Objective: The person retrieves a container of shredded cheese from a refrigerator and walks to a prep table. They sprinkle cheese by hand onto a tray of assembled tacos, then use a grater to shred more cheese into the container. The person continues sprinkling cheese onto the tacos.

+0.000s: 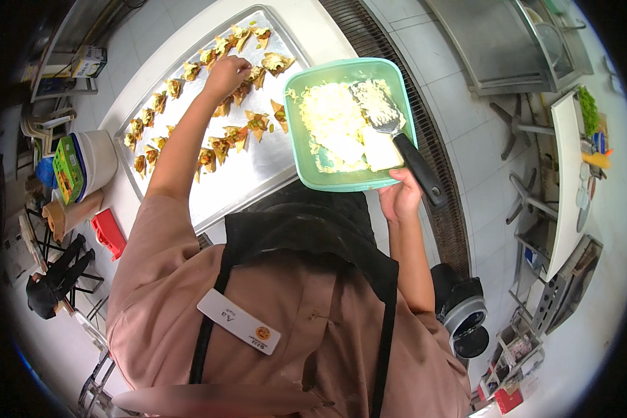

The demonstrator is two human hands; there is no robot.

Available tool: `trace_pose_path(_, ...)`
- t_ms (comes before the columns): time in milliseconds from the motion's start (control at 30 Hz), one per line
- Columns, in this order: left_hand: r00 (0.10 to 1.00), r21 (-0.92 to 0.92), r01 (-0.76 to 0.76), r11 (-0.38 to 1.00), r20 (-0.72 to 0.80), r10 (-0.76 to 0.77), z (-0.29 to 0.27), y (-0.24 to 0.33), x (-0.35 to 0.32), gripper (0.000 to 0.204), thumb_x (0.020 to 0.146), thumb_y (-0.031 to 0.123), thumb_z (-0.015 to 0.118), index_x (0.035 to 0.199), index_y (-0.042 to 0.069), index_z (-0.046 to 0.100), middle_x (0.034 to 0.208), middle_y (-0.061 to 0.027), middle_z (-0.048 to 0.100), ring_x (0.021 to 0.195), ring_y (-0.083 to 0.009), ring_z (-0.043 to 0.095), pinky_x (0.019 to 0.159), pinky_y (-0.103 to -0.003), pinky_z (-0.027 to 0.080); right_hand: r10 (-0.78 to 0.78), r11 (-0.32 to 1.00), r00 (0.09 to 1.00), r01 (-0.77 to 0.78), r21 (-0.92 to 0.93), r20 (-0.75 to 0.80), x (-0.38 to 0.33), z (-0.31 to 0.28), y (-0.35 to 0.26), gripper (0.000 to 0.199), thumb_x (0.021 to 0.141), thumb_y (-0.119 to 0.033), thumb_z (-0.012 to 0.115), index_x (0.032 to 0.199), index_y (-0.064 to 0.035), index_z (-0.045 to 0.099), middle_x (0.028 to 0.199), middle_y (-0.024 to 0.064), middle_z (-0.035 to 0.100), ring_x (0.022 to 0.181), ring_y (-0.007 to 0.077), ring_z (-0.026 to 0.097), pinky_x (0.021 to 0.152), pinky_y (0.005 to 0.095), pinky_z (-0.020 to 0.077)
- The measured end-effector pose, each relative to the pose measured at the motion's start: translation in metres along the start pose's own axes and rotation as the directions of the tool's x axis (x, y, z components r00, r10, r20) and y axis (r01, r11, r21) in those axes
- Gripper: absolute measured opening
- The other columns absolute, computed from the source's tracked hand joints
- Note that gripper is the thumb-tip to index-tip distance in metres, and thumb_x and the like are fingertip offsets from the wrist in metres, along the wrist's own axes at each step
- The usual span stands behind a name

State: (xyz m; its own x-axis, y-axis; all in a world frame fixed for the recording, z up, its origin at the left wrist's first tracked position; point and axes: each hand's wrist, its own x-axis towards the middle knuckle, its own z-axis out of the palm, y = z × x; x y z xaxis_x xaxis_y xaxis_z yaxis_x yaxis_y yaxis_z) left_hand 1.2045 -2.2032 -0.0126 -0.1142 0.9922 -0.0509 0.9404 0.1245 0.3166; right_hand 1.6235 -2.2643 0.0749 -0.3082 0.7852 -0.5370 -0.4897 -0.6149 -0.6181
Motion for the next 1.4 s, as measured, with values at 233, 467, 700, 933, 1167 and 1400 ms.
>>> trace_pose_path(233, 0.996, -0.037, -0.003, 0.999, -0.092, 0.000, -0.023, 0.016, -0.012, 0.019, 0.077, 0.015, 0.061, 0.092, 0.009, 0.071, 0.086, -0.0105, 0.065, 0.088, -0.0294, 0.059, 0.081, -0.039, 0.046, -0.006, 0.997, 1.000, 0.005, 0.072, 0.014, 0.006, -0.005, 0.001, 0.053, 0.072, -0.012, 0.049, 0.123, 0.0029, 0.047, 0.120, 0.0154, 0.055, 0.107, 0.0274, 0.055, 0.088, 0.0411, 0.0457)
trace_pose_path(467, 0.929, -0.334, -0.336, 0.881, -0.274, 0.250, -0.064, 0.110, -0.035, 0.013, 0.078, 0.014, 0.069, 0.089, 0.008, 0.070, 0.087, -0.0059, 0.066, 0.085, -0.0218, 0.057, 0.080, -0.034, 0.045, -0.039, 0.996, 0.997, 0.034, 0.079, 0.063, 0.015, -0.004, -0.001, 0.050, 0.073, -0.011, 0.049, 0.121, 0.0034, 0.048, 0.117, 0.0156, 0.056, 0.106, 0.0275, 0.055, 0.088, 0.0409, 0.0457)
trace_pose_path(700, 0.777, -0.091, -0.629, 0.772, -0.034, 0.628, -0.057, 0.166, -0.049, 0.027, 0.072, 0.016, 0.070, 0.098, 0.011, 0.068, 0.086, -0.0027, 0.065, 0.086, -0.0213, 0.055, 0.080, -0.033, 0.042, -0.004, 0.998, 0.999, 0.000, 0.069, 0.054, 0.010, -0.005, 0.001, 0.050, 0.072, -0.009, 0.049, 0.120, 0.0033, 0.048, 0.118, 0.0151, 0.056, 0.107, 0.0270, 0.054, 0.092, 0.0402, 0.0434)
trace_pose_path(933, 0.824, -0.297, -0.550, 0.781, -0.037, 0.566, -0.061, 0.156, -0.054, 0.024, 0.072, 0.012, 0.070, 0.096, 0.009, 0.070, 0.082, -0.0054, 0.065, 0.083, -0.0219, 0.055, 0.078, -0.033, 0.044, -0.005, 0.998, 0.999, 0.001, 0.070, 0.046, 0.005, -0.001, 0.005, 0.052, 0.071, -0.008, 0.049, 0.122, 0.0034, 0.047, 0.120, 0.0153, 0.054, 0.112, 0.0272, 0.052, 0.096, 0.0405, 0.0411)
trace_pose_path(1167, 0.981, -0.729, -0.073, 0.681, 0.073, 0.182, -0.077, 0.138, -0.070, 0.026, 0.076, 0.018, 0.074, 0.100, 0.010, 0.070, 0.080, -0.0020, 0.064, 0.076, -0.0109, 0.052, 0.068, -0.025, 0.044, -0.006, 0.999, 0.999, 0.004, 0.047, 0.045, -0.002, 0.007, 0.007, 0.054, 0.070, -0.009, 0.049, 0.123, 0.0021, 0.046, 0.121, 0.0153, 0.053, 0.113, 0.0279, 0.051, 0.095, 0.0418, 0.0418)
trace_pose_path(1400, 0.980, -0.431, 0.192, 0.882, 0.122, -0.154, -0.077, 0.035, -0.058, 0.034, 0.083, 0.027, 0.065, 0.112, 0.010, 0.064, 0.081, -0.0049, 0.062, 0.069, -0.0119, 0.051, 0.068, -0.027, 0.045, 0.016, 0.999, 0.999, -0.017, 0.032, 0.049, -0.003, 0.000, 0.008, 0.055, 0.069, -0.014, 0.052, 0.122, 0.0014, 0.047, 0.118, 0.0146, 0.055, 0.107, 0.0289, 0.055, 0.086, 0.0440, 0.0466)
